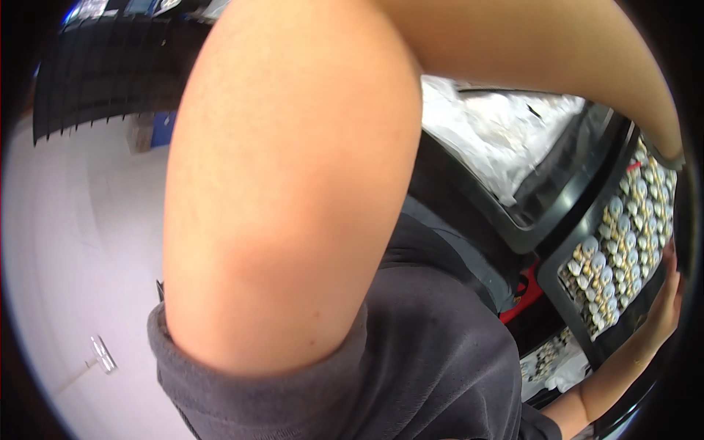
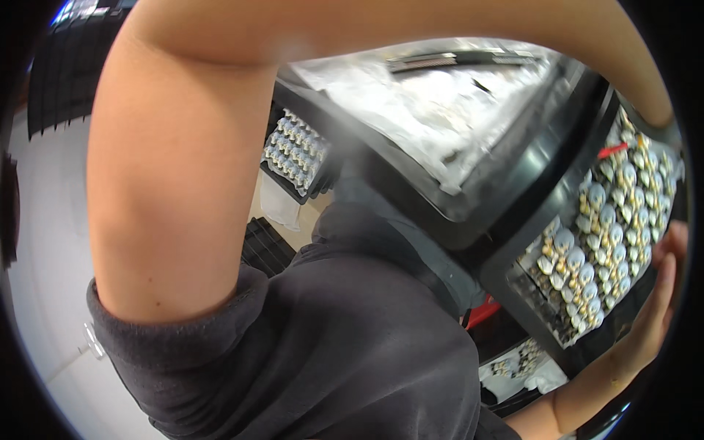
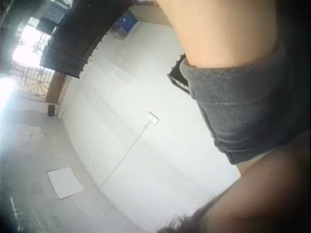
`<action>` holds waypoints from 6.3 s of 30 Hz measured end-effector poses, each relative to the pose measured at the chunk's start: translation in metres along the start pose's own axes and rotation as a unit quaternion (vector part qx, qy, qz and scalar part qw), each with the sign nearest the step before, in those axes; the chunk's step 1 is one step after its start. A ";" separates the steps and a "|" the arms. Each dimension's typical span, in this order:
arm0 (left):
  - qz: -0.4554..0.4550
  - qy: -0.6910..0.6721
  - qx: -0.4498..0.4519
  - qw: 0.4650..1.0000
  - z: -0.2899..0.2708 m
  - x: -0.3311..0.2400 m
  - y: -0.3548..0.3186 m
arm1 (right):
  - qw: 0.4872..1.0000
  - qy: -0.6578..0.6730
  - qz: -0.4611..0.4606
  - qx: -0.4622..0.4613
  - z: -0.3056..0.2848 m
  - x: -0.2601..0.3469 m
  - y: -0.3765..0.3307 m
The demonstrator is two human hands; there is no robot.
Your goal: The person paints small figurines with a red-handled brush, applying gold details to the hair and accessories. They handle the figurines one by one, rotating them to access different angles, and occasionally use tweezers for precision. Finished figurines are placed into a black tray lined with white paper.
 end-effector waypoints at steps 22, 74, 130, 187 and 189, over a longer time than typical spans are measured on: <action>-0.016 0.024 0.012 1.000 0.009 -0.004 -0.065 | 0.983 -0.068 -0.134 0.110 0.078 0.053 0.025; -0.039 0.648 -0.183 0.738 -0.220 -0.009 -0.028 | 0.937 -0.113 -0.271 0.189 0.096 0.060 0.013; 0.058 -0.044 0.001 0.997 -0.008 -0.036 -0.053 | 0.933 -0.121 -0.250 0.228 0.094 0.062 0.017; -0.150 0.714 -0.096 0.677 -0.184 0.004 -0.007 | 0.927 -0.110 -0.290 0.209 0.098 0.049 0.009; -0.149 0.720 -0.096 0.671 -0.184 0.001 -0.006 | 0.928 -0.108 -0.297 0.197 0.097 0.050 0.009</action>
Point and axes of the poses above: each hand's wrist, its own y-axis towards the middle knuckle, its own z-axis out of the palm, x = y × z, the point moved 4 cm from there along y, towards the middle knuckle, and after that the axes turned 1 degree about y, right-handed, at the moved point
